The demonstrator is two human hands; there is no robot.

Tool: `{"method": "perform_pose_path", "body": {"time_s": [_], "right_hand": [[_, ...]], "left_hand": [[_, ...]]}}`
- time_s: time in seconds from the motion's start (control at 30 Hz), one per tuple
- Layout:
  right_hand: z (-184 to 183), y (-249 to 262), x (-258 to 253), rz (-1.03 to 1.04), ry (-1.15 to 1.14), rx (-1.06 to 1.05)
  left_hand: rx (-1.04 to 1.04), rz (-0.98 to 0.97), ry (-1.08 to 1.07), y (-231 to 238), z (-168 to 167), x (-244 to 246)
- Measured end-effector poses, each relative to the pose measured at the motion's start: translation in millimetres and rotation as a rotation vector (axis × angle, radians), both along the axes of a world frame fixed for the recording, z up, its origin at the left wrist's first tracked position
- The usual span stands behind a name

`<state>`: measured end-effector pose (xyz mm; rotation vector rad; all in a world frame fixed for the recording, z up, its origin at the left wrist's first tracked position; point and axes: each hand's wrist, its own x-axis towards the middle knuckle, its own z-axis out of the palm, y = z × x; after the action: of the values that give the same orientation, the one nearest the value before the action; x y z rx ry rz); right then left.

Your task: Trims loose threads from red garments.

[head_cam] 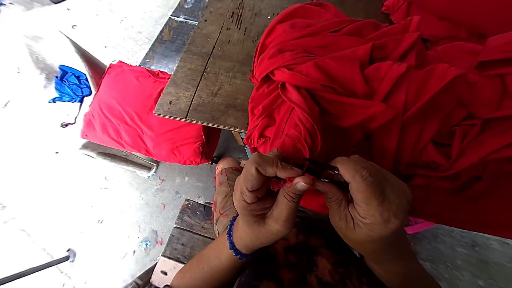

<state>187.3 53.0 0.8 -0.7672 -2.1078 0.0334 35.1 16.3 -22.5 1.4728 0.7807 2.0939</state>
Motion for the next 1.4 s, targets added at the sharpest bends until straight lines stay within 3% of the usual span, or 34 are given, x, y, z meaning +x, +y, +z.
{"method": "perform_pose_path", "body": {"time_s": [0.2, 0.4, 0.5, 0.8, 1.03, 1.4], "right_hand": [[-1.5, 3.1, -1.1, -0.002, 0.035, -0.024], [-7.4, 7.2, 6.0, 0.255, 0.44, -0.477], [-11.3, 7.2, 6.4, 0.306, 0.511, -0.559], [-26.2, 9.7, 0.0, 0.3, 0.372, -0.463], [-27.3, 10.0, -1.7, 0.309, 0.359, -0.454], [-6.6, 9.3, -10.5, 0.239, 0.139, -0.269]], "left_hand": [[-0.038, -0.005, 0.002, -1.3, -2.1, 2.1], [-0.156, -0.265, -0.311, -4.9, 2.7, -12.2], [-0.18, -0.272, -0.348, -2.8, 4.3, -18.5], [-0.121, -0.066, -0.368, 5.1, 6.5, -13.8], [-0.145, 0.066, -0.26, 5.1, 3.5, -15.0], [-0.061, 0.08, -0.207, 2.7, -1.7, -16.7]]}}
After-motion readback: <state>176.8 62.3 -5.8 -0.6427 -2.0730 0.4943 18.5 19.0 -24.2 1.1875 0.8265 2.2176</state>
